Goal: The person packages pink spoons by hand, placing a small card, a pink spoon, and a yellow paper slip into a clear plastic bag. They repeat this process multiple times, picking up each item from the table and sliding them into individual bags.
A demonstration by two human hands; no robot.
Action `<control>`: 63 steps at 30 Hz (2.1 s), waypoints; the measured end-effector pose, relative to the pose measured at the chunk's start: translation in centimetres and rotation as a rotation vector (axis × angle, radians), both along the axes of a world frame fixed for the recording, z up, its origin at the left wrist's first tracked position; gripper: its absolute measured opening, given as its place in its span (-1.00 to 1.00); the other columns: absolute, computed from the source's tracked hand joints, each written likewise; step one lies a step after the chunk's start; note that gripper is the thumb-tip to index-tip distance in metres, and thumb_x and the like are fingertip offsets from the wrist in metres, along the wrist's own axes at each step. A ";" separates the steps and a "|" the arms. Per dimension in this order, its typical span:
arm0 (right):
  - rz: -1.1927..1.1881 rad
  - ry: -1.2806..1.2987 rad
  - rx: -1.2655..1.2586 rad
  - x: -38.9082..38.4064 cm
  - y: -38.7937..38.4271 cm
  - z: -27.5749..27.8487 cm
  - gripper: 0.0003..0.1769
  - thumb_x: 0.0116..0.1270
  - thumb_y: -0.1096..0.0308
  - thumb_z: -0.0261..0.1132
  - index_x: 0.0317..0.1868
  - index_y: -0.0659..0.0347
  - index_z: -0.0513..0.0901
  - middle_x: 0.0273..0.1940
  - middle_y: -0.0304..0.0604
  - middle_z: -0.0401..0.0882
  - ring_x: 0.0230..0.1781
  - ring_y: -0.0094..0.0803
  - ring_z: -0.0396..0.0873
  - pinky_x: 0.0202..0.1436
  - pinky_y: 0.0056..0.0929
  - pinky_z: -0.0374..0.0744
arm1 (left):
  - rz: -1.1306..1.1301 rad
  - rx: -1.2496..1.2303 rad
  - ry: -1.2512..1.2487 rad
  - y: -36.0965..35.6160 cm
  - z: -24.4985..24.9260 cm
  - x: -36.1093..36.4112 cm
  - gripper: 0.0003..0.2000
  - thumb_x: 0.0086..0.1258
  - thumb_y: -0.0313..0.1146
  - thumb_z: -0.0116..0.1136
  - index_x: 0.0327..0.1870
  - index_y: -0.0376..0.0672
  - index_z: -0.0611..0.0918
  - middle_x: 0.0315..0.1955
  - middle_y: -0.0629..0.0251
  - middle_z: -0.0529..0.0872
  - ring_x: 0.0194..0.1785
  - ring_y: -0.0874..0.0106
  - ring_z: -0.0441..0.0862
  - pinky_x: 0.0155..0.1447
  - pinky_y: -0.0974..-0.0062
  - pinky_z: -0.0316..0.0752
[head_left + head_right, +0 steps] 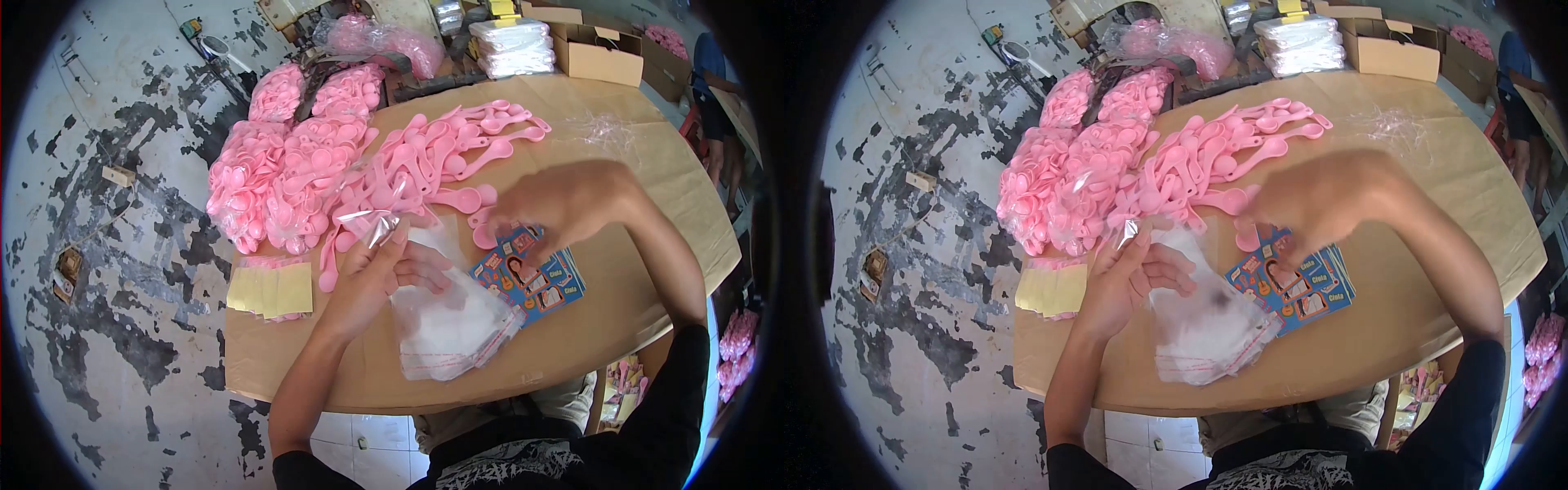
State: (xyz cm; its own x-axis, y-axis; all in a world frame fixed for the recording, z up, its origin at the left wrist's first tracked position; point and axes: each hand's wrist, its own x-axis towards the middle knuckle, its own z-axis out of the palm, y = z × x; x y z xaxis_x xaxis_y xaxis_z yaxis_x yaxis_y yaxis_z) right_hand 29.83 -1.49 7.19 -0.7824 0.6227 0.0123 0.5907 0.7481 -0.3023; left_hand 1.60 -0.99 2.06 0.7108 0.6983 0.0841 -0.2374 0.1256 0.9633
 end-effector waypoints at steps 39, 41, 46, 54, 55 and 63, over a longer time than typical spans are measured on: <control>-0.348 0.799 -0.256 -4.6 -0.6 -4.6 -0.82 0.39 0.41 0.24 -0.08 0.33 0.64 -0.42 -0.20 0.66 -0.54 -0.63 0.53 -0.45 -0.52 0.53 | 0.610 0.120 -0.054 -0.7 -0.6 1.4 -0.61 0.52 -0.25 0.09 0.20 -0.34 0.44 0.00 0.14 0.67 0.02 0.47 0.67 0.11 0.42 0.60; -0.376 0.802 -0.285 -4.6 -0.8 -4.4 -0.81 0.38 0.42 0.24 -0.08 0.33 0.64 -0.42 -0.19 0.66 -0.52 -0.64 0.54 -0.44 -0.51 0.53 | 0.653 0.143 -0.025 -0.8 -0.3 1.6 -0.62 0.52 -0.24 0.09 0.19 -0.34 0.47 -0.01 0.19 0.67 -0.01 0.49 0.67 0.10 0.44 0.60; -0.327 0.752 -0.301 -4.7 -1.2 -3.9 -0.81 0.38 0.41 0.26 -0.07 0.33 0.64 -0.42 -0.20 0.65 -0.47 -0.68 0.53 -0.42 -0.51 0.54 | 0.566 0.198 0.136 -0.5 -1.1 1.2 -0.67 0.52 -0.22 0.10 0.10 -0.31 0.57 -0.03 0.26 0.68 -0.05 0.55 0.66 0.06 0.48 0.61; -0.304 0.749 -0.363 -5.7 -1.7 -4.1 -0.80 0.42 0.38 0.27 -0.06 0.33 0.65 -0.38 -0.32 0.61 -0.41 -0.73 0.47 -0.37 -0.60 0.53 | 0.468 0.110 -0.099 -0.9 -1.3 1.6 -0.80 0.49 -0.33 0.16 -0.04 -0.26 0.68 -0.17 0.35 0.72 -0.12 0.65 0.62 -0.03 0.59 0.54; -0.320 0.711 -0.409 -5.8 -1.9 -3.9 -0.80 0.42 0.38 0.27 -0.06 0.33 0.64 -0.32 -0.32 0.63 -0.38 -0.73 0.50 -0.32 -0.61 0.58 | 0.464 0.174 -0.068 -1.0 -1.4 1.7 -0.80 0.47 -0.35 0.17 -0.03 -0.26 0.67 -0.16 0.35 0.72 -0.12 0.65 0.62 -0.01 0.59 0.54; -0.315 0.906 -0.386 -6.4 -1.6 -4.8 -0.77 0.41 0.35 0.29 -0.04 0.32 0.67 -0.42 -0.34 0.55 -0.42 -0.73 0.41 -0.38 -0.56 0.43 | 0.326 0.258 -0.026 -1.8 -0.9 1.8 -0.41 0.47 -0.35 0.15 0.44 -0.18 0.19 0.30 0.14 0.43 0.32 0.41 0.39 0.29 0.42 0.43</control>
